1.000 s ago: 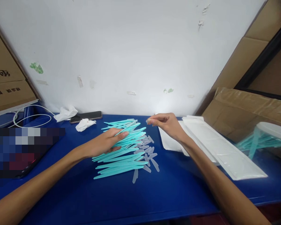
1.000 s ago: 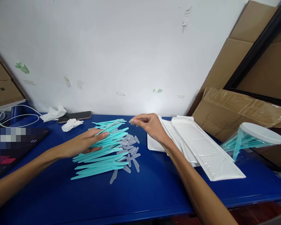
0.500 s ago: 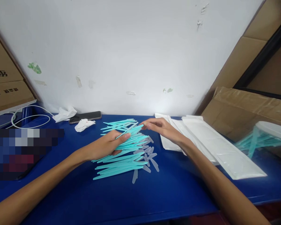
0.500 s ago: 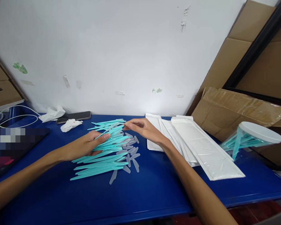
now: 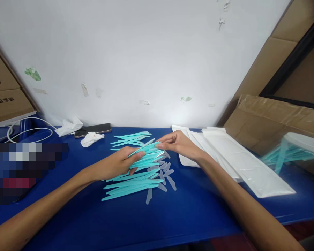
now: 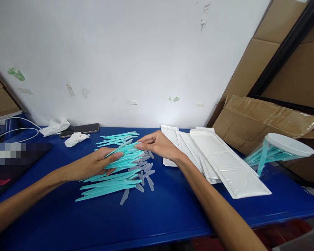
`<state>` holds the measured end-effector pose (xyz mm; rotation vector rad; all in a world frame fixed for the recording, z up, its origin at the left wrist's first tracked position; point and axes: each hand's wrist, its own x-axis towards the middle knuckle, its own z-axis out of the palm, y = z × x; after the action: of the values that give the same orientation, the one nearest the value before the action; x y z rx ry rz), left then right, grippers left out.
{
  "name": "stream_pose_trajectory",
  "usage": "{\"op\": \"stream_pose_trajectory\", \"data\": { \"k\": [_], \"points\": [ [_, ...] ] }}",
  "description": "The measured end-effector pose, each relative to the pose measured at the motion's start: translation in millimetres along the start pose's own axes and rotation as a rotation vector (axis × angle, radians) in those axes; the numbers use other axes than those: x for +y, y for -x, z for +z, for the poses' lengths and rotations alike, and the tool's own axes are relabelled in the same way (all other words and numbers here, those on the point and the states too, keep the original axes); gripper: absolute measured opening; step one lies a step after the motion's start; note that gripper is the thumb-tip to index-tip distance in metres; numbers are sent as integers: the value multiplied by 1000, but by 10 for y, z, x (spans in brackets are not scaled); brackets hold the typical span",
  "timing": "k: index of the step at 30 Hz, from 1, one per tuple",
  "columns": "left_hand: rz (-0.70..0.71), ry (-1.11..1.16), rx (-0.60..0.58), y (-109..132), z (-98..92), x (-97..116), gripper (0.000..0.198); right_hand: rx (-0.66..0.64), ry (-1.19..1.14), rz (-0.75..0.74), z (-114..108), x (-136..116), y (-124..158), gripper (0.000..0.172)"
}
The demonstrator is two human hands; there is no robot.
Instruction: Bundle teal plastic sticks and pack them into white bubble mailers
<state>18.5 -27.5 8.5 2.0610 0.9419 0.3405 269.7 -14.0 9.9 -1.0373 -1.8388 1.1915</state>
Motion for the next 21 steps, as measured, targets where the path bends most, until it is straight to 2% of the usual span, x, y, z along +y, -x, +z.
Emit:
{"op": "stream_pose_trajectory", "data": {
  "k": [5, 9, 10, 11, 13, 16, 18, 21],
  "points": [
    [13, -81, 58, 0, -39, -35, 45, 83, 86, -46, -157, -42, 17, 30],
    [-54, -59, 116, 6, -107, -107, 48, 291, 90, -67, -457, -57, 91, 30],
    [-73, -25, 116, 7, -116, -123, 49, 309, 108, -57, -510, -44, 103, 30],
    [-92, 18, 110, 8, -119, -135, 50, 287, 128, -42, -538, -23, 106, 29],
    [-131, 116, 86, 14, -111, -143, 50, 151, 149, -10, -508, 41, 89, 27],
    [-188, 225, 50, 29, -78, -124, 49, -42, 129, 18, -311, 147, 26, 25],
    [-203, 256, 33, 38, -60, -105, 49, -84, 133, 19, -170, 199, -10, 23],
    [-187, 211, 24, 46, -55, -90, 50, -58, 206, 0, -53, 233, -32, 18]
  ]
}}
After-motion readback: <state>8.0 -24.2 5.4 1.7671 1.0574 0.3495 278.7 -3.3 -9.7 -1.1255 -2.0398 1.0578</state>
